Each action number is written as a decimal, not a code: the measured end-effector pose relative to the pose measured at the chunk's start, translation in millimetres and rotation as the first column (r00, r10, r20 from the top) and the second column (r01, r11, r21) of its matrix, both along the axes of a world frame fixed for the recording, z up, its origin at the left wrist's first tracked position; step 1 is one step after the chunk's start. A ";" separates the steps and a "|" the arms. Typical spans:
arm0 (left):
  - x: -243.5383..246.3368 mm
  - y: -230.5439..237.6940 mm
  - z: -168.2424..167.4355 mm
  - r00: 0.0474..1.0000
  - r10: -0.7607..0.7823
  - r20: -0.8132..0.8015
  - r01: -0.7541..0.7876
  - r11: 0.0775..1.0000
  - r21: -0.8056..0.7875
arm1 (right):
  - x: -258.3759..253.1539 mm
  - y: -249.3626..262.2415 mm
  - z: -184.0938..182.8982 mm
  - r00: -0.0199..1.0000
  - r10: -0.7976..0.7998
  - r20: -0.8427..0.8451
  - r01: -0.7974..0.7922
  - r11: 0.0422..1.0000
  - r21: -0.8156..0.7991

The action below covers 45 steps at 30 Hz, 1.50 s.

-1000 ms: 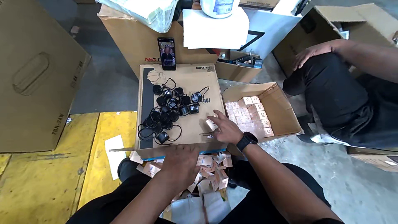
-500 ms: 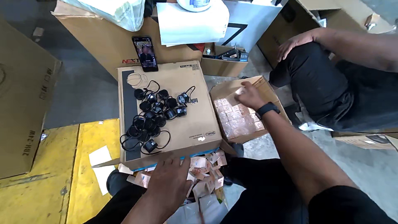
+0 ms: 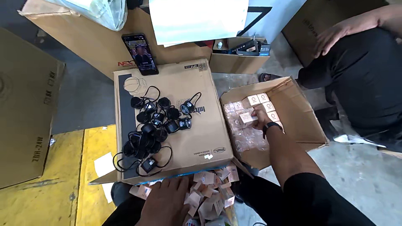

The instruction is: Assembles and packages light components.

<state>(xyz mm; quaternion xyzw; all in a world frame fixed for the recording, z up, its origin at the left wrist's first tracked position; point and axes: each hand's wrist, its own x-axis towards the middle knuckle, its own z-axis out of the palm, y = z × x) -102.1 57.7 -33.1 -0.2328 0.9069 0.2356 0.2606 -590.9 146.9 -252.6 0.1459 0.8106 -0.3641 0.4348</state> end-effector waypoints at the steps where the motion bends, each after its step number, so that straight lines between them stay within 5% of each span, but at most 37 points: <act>1: 0.0 -1.1 -1.1 1.000 0.005 0.013 -0.005 1.000 0.000 | 2.1 -1.7 -1.5 1.000 0.002 0.019 -0.002 1.000 -0.023; 4: 0.2 -4.0 -2.9 1.000 0.006 0.028 -0.006 1.000 -0.004 | 12.2 -10.5 9.3 0.968 0.212 0.137 -0.195 0.973 -0.125; 8: -1.9 -6.4 1.5 0.998 -0.006 0.068 0.005 1.000 0.019 | -1.1 -23.5 43.3 0.785 0.534 0.313 -0.488 0.845 -0.218; 12: 3.2 -4.1 4.5 0.999 0.001 0.053 0.000 1.000 -0.016 | -27.9 -22.1 97.2 0.740 0.659 0.134 -0.671 0.737 0.080; 14: 5.4 -2.9 4.9 0.999 0.001 0.039 0.000 1.000 -0.028 | -37.1 -14.5 108.8 0.738 0.660 -0.139 -0.606 0.740 0.292; 17: 4.7 -1.2 5.6 0.999 -0.010 0.031 0.011 0.999 -0.039 | -21.0 -2.5 113.1 0.632 0.626 -0.458 -0.483 0.779 0.399; 25: 3.8 -2.9 1.2 0.997 -0.009 0.074 0.012 0.999 -0.039 | 6.7 7.9 18.9 0.486 0.671 -0.560 -0.470 0.741 0.480; 27: 1.8 -3.7 2.9 0.995 -0.013 0.096 0.016 1.000 -0.024 | 9.5 10.1 16.6 0.382 0.691 -0.614 -0.480 0.716 0.507; 30: 0.2 -4.1 2.7 0.997 -0.015 0.080 0.018 0.999 -0.035 | 12.6 6.2 24.4 0.152 0.807 -0.571 -0.576 0.542 0.612; 34: 0.5 -3.2 3.1 0.997 -0.019 0.075 0.022 0.999 -0.037 | 26.3 -7.0 10.4 0.099 0.969 -0.225 -0.783 0.215 0.583; 36: 0.3 -3.8 4.1 0.997 -0.010 0.079 0.012 1.000 -0.023 | 33.0 -12.3 2.7 0.099 0.989 -0.107 -0.794 0.143 0.591; 41: 0.3 -6.0 6.5 0.994 0.011 0.109 -0.012 1.000 0.010 | 37.5 -18.8 1.6 0.232 0.973 -0.009 -0.840 0.205 0.502; 45: -0.2 -9.0 5.0 0.990 0.023 0.138 -0.024 1.000 0.006 | 42.4 -27.1 23.3 0.368 0.929 -0.044 -0.872 0.361 0.332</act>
